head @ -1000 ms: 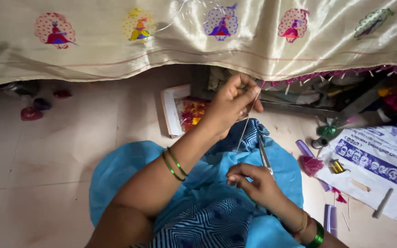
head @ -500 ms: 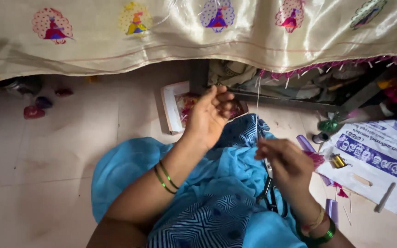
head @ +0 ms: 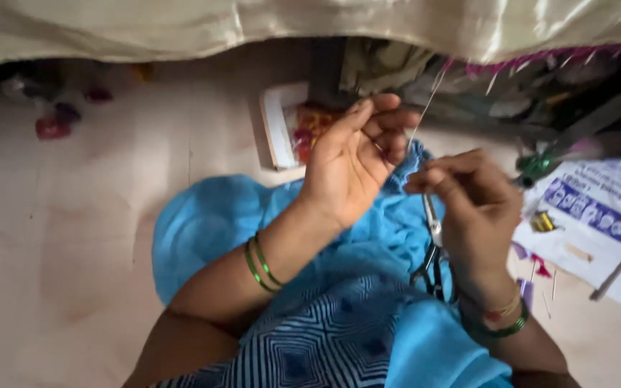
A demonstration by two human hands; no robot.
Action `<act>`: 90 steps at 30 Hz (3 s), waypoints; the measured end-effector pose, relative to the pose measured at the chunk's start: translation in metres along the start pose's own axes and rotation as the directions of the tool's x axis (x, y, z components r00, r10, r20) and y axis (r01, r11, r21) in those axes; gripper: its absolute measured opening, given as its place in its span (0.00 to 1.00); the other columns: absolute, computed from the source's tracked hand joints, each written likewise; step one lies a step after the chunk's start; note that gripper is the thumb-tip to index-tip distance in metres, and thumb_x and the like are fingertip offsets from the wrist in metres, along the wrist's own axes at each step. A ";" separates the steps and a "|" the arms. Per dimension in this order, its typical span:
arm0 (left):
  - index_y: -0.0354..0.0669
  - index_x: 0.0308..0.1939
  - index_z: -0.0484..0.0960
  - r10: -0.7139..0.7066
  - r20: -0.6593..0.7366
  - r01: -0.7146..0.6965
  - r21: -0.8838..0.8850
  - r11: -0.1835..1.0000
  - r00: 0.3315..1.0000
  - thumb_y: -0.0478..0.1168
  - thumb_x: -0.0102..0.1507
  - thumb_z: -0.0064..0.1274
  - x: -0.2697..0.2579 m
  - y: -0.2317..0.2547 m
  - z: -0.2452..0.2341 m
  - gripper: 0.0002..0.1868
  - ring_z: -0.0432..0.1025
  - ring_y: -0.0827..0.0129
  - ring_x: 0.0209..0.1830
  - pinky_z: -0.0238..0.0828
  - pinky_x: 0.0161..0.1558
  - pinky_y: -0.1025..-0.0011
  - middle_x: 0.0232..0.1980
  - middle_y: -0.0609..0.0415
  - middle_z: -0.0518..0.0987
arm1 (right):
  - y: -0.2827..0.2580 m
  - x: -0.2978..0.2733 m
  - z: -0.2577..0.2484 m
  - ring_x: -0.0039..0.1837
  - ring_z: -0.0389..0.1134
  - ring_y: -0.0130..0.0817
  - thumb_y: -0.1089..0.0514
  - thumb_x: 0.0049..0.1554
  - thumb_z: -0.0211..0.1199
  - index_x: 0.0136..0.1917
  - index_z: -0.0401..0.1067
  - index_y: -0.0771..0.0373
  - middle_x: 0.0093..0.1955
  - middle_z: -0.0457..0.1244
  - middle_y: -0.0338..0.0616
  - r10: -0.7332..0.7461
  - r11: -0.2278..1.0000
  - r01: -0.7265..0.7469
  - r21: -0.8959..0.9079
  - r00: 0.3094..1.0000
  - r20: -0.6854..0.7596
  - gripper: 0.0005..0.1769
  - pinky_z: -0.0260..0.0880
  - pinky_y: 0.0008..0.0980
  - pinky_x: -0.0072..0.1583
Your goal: Attaching beads and tassels to the edge of a saree fabric.
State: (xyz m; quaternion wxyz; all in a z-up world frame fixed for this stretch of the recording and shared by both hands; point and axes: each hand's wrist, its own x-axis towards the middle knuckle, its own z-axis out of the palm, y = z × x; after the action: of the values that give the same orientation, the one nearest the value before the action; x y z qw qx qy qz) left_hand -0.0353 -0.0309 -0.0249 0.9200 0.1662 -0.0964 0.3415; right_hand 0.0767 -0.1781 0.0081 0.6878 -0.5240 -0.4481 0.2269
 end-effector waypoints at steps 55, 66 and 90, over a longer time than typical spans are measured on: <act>0.41 0.46 0.81 -0.043 -0.033 0.014 0.923 -0.384 0.999 0.29 0.61 0.47 0.067 -0.023 -0.384 0.13 0.73 0.44 0.55 0.71 0.56 0.53 0.49 0.39 0.79 | 0.145 0.017 0.005 0.50 0.72 0.33 0.71 0.62 0.62 0.52 0.74 0.74 0.52 0.64 0.46 0.182 0.950 -0.179 -0.256 0.983 -0.012 0.04 0.74 0.27 0.53; 0.33 0.37 0.84 0.191 -0.250 0.315 0.776 -0.547 0.949 0.33 0.55 0.54 0.068 -0.010 -0.425 0.09 0.76 0.40 0.47 0.73 0.50 0.51 0.41 0.32 0.82 | 0.154 0.015 0.010 0.49 0.71 0.34 0.70 0.62 0.63 0.51 0.75 0.74 0.51 0.64 0.47 0.178 0.951 -0.169 -0.259 0.984 0.013 0.04 0.74 0.28 0.52; 0.37 0.67 0.73 0.038 -0.263 -0.034 0.022 0.999 0.964 0.35 0.72 0.51 0.040 0.033 -0.119 0.19 0.74 0.65 0.60 0.73 0.60 0.69 0.54 0.52 0.79 | 0.101 0.068 0.071 0.43 0.66 0.26 0.71 0.58 0.69 0.51 0.77 0.70 0.48 0.67 0.45 -0.162 0.859 0.118 -0.498 0.986 -0.046 0.08 0.61 0.20 0.41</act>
State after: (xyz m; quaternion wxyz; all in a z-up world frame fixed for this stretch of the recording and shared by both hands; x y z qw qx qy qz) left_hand -0.0199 0.0611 -0.1159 0.9168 0.1257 0.0267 0.3780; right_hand 0.0656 -0.0526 -0.0558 0.5646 -0.6575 -0.4980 0.0314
